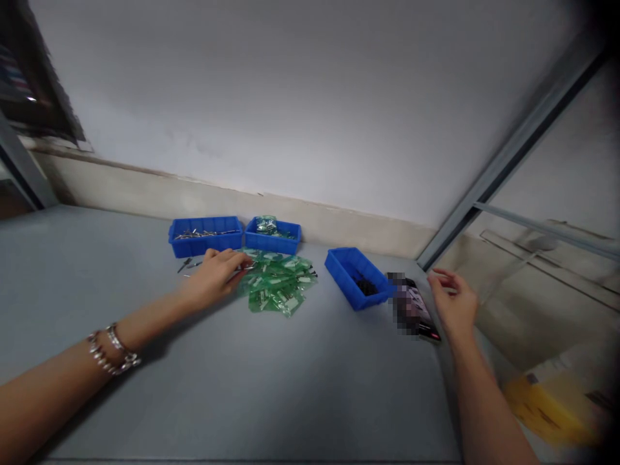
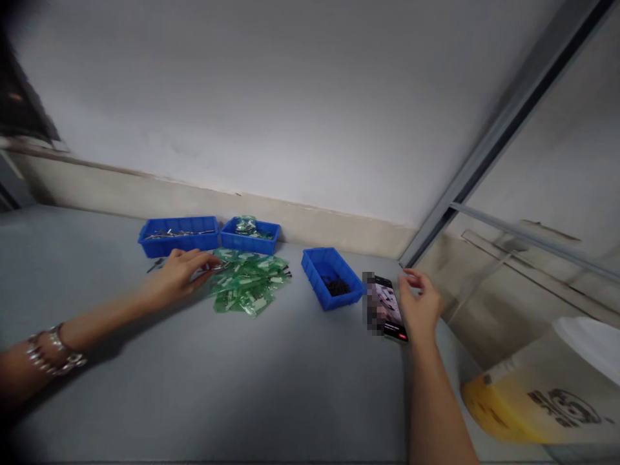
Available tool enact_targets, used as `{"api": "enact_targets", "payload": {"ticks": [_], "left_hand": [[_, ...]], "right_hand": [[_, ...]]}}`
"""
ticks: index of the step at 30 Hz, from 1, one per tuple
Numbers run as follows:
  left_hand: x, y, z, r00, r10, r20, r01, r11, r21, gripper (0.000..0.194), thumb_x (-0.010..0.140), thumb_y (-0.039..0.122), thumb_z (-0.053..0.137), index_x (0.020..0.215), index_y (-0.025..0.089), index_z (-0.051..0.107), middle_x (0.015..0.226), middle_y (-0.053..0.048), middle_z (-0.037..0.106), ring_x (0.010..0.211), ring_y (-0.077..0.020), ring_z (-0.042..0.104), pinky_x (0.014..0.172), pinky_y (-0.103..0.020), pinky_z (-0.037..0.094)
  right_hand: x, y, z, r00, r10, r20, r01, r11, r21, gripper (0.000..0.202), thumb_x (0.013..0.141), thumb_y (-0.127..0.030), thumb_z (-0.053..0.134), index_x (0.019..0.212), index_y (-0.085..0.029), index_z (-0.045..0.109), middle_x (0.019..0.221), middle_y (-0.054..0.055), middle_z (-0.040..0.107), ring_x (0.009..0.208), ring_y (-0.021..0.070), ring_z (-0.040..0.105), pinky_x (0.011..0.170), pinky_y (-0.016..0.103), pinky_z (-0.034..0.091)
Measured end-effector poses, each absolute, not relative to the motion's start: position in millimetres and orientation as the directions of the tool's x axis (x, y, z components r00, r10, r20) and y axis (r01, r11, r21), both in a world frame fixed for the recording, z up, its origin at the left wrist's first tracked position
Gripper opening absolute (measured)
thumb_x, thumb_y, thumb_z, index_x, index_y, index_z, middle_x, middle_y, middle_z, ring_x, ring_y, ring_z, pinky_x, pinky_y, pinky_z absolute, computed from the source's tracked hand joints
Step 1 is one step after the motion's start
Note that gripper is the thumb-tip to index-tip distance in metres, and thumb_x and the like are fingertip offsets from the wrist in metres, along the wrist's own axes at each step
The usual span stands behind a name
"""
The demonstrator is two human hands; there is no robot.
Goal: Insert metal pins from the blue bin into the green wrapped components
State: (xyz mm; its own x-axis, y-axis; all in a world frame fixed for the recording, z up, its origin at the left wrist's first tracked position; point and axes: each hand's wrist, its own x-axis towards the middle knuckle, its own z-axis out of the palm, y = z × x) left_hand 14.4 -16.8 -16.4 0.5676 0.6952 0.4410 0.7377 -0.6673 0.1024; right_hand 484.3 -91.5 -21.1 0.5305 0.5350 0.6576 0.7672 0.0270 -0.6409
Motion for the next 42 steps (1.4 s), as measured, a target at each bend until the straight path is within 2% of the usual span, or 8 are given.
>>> {"api": "enact_targets", "payload": {"ticks": [2,5,7,10,17,25,34,42], "left_hand": [[26.9,-31.7,-13.5,0.617,0.614,0.492,0.671,-0.737,0.079,0.017,0.092,0.024,0.042,0.101,0.018,0.055,0.091,-0.006,0.066,0.084,-0.0223,0.06,0.073,-0.035,0.032],[43.2,-51.1,-13.3,0.666,0.514,0.54,0.577,-0.814,0.064,0.014,0.094,0.02,0.04,0.104,0.018,0.049,0.088,-0.005,0.065,0.082,-0.0201,0.059,0.075,-0.035,0.032],[49.5,-58.8,-14.9,0.681,0.485,0.548,0.538,-0.84,0.074,0.014,0.094,0.019,0.041,0.107,0.018,0.046,0.087,-0.004,0.064,0.08,-0.0193,0.058,0.073,-0.034,0.031],[52.7,-62.8,-16.8,0.66,0.472,0.585,0.52,-0.848,0.098,0.015,0.093,0.019,0.042,0.108,0.018,0.044,0.084,-0.004,0.063,0.076,-0.019,0.058,0.072,-0.034,0.032],[56.6,-66.8,-16.9,0.672,0.436,0.599,0.463,-0.878,0.119,0.01,0.093,0.019,0.043,0.103,0.018,0.045,0.081,-0.003,0.062,0.073,-0.0183,0.058,0.071,-0.034,0.035],[61.0,-73.7,-16.4,0.698,0.371,0.613,0.41,-0.908,0.084,0.013,0.094,0.019,0.04,0.105,0.018,0.047,0.086,-0.004,0.064,0.078,-0.0191,0.057,0.073,-0.034,0.035],[57.6,-70.3,-11.6,0.683,0.527,0.505,0.505,-0.841,0.194,0.029,0.099,0.029,0.033,0.086,0.017,0.056,0.084,-0.005,0.062,0.082,-0.0195,0.055,0.073,-0.033,0.033],[55.5,-67.9,-10.0,0.621,0.539,0.569,0.487,-0.834,0.259,0.038,0.101,0.031,0.029,0.076,0.016,0.053,0.074,-0.002,0.057,0.071,-0.0152,0.052,0.068,-0.031,0.033]], "right_hand": [[449.2,-89.6,-6.9,0.423,0.509,0.749,0.828,0.118,-0.548,0.033,0.079,-0.045,0.053,0.089,-0.016,0.065,0.08,0.01,0.065,0.077,0.023,0.06,0.068,0.036,0.045],[372.1,-87.2,12.1,0.023,0.613,0.79,0.858,0.393,-0.33,0.022,0.086,-0.037,0.051,0.084,-0.019,0.064,0.081,0.008,0.066,0.076,0.0196,0.06,0.073,0.034,0.045],[321.4,-86.5,16.2,-0.254,0.696,0.672,0.791,0.549,-0.27,0.022,0.091,-0.034,0.047,0.088,-0.02,0.064,0.087,0.007,0.067,0.083,0.0193,0.06,0.076,0.033,0.044],[271.8,-86.9,7.9,-0.421,0.782,0.459,0.725,0.594,-0.347,0.024,0.094,-0.032,0.043,0.085,-0.02,0.061,0.087,0.006,0.066,0.085,0.018,0.059,0.077,0.031,0.042],[254.7,-96.8,-14.7,-0.459,0.833,0.308,0.651,0.552,-0.522,0.025,0.096,-0.025,0.039,0.075,-0.019,0.052,0.077,0.002,0.057,0.077,0.0143,0.052,0.072,0.028,0.039],[249.9,-99.6,-21.9,-0.422,0.825,0.375,0.599,0.565,-0.568,0.026,0.096,-0.027,0.038,0.072,-0.02,0.046,0.074,0.002,0.052,0.073,0.0148,0.05,0.069,0.029,0.037],[248.4,-99.4,-20.7,-0.29,0.801,0.524,0.48,0.596,-0.644,0.026,0.093,-0.026,0.038,0.07,-0.02,0.047,0.067,-0.001,0.049,0.066,0.0123,0.045,0.062,0.026,0.034],[249.2,-100.5,-23.3,-0.366,0.817,0.446,0.534,0.577,-0.619,0.024,0.093,-0.027,0.042,0.071,-0.02,0.05,0.071,0.0,0.051,0.071,0.0132,0.049,0.067,0.027,0.038]]}}
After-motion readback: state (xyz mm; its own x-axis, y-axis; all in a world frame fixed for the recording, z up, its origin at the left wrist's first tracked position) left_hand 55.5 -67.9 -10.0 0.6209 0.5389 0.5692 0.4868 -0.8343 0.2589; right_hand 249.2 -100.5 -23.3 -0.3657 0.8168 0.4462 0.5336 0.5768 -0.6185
